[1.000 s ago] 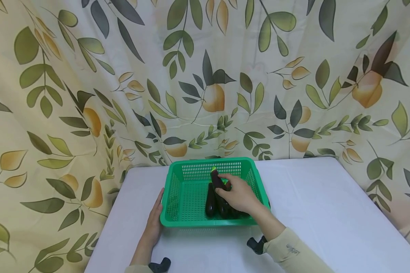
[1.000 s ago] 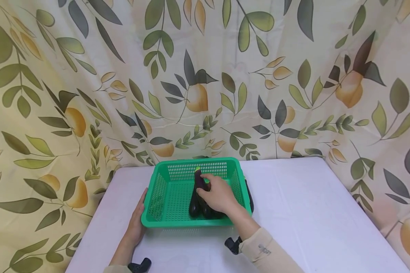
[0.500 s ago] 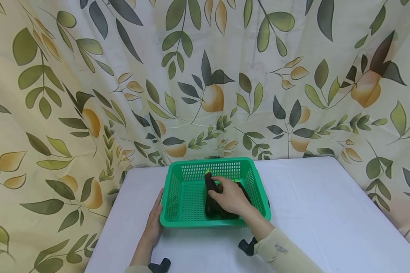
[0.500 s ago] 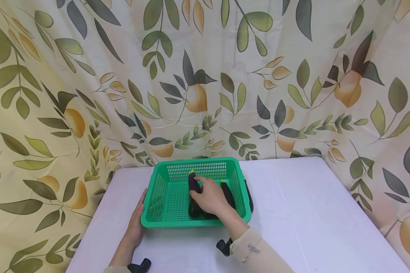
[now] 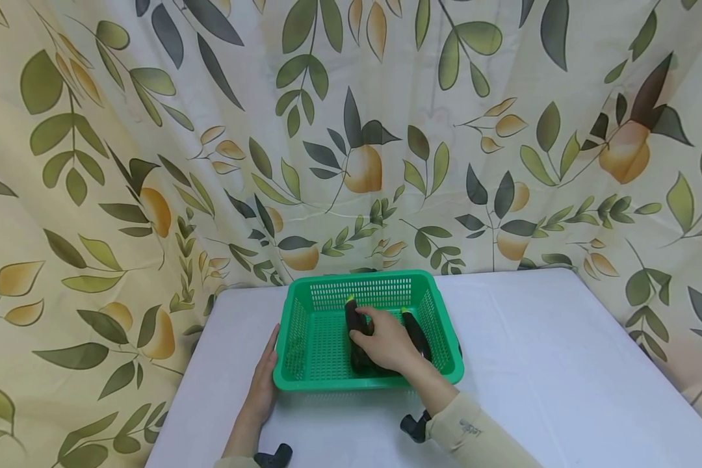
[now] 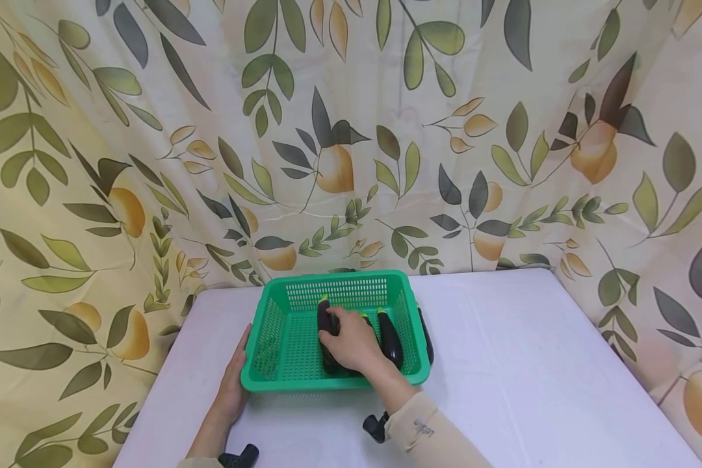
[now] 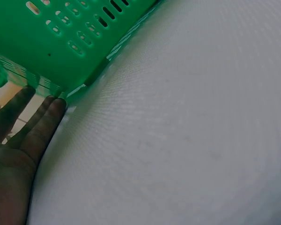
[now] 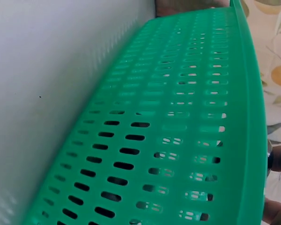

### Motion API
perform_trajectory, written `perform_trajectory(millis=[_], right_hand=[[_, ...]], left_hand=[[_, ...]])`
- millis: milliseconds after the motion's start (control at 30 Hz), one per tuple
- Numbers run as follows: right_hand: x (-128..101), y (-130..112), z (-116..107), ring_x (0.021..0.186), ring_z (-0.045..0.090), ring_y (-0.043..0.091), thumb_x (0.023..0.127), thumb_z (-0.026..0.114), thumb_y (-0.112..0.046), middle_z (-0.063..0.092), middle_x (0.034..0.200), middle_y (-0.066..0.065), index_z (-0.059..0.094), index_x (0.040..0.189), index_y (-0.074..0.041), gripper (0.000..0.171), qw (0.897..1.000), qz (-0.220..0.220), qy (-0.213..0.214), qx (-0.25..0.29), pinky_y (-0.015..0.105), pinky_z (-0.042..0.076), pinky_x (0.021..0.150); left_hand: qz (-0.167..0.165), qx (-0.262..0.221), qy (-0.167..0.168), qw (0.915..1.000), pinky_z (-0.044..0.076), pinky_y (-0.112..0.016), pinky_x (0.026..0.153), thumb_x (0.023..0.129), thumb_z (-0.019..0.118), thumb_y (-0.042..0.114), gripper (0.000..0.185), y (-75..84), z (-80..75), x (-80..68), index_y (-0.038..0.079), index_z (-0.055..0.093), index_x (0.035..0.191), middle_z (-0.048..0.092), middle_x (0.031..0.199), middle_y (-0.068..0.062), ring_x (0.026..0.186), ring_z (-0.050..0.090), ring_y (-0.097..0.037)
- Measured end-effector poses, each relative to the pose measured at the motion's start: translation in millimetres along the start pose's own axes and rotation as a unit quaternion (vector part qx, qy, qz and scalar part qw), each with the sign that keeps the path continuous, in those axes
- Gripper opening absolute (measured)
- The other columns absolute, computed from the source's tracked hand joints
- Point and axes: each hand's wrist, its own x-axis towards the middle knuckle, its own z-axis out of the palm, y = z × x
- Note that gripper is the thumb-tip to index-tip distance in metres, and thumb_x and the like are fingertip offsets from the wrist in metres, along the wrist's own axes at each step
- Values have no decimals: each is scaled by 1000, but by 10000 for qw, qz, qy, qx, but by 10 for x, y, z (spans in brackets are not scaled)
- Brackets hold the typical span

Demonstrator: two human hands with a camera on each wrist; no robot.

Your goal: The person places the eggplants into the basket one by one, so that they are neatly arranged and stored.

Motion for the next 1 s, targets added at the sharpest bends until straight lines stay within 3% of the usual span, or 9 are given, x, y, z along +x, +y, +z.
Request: perform_trajectory(millis=[200, 433, 667, 867, 1000], right_hand=[[15, 1, 71, 86, 58, 19, 99, 69, -25, 68, 104, 9, 60, 144, -8, 49, 9999, -106, 52, -59, 31, 48, 68], [29, -21, 144, 89, 63, 20, 99, 68, -27, 72, 115, 13, 58, 146, -8, 51, 9999, -67, 15, -109, 32, 52, 69], [42, -57, 202, 97, 63, 23, 100, 67, -29, 70, 127, 16, 58, 146, -9, 52, 9998, -28, 4, -189, 35, 54, 75], [63, -65, 255, 91, 60, 23, 100, 66, -27, 68, 123, 18, 57, 147, -7, 52, 9997, -2, -41, -236, 32, 49, 66], [72, -79, 291, 94, 61, 25, 100, 66, -25, 66, 126, 21, 58, 145, -4, 50, 9995, -86, 0, -306, 36, 52, 70]], left_hand=[[0, 16, 6, 10000, 1, -70, 126, 113, 18, 42, 53, 13, -2, -9, 37, 20, 166, 18, 174, 11, 164, 5, -25], [47, 88, 1, 10000, 1, -71, 124, 112, 19, 43, 54, 4, 3, -2, 37, 20, 166, 17, 175, 8, 164, 5, -29], [37, 2, 12, 10000, 1, -69, 126, 112, 19, 43, 53, -15, 9, -7, 40, 22, 165, 19, 173, 13, 164, 6, -25], [35, 61, -13, 10000, 1, -71, 124, 112, 19, 43, 53, -9, 4, -9, 39, 20, 165, 18, 174, 11, 164, 6, -27], [72, 74, -34, 9999, 1, -72, 124, 112, 19, 42, 55, -6, 0, -7, 35, 19, 166, 17, 175, 8, 164, 5, -28]])
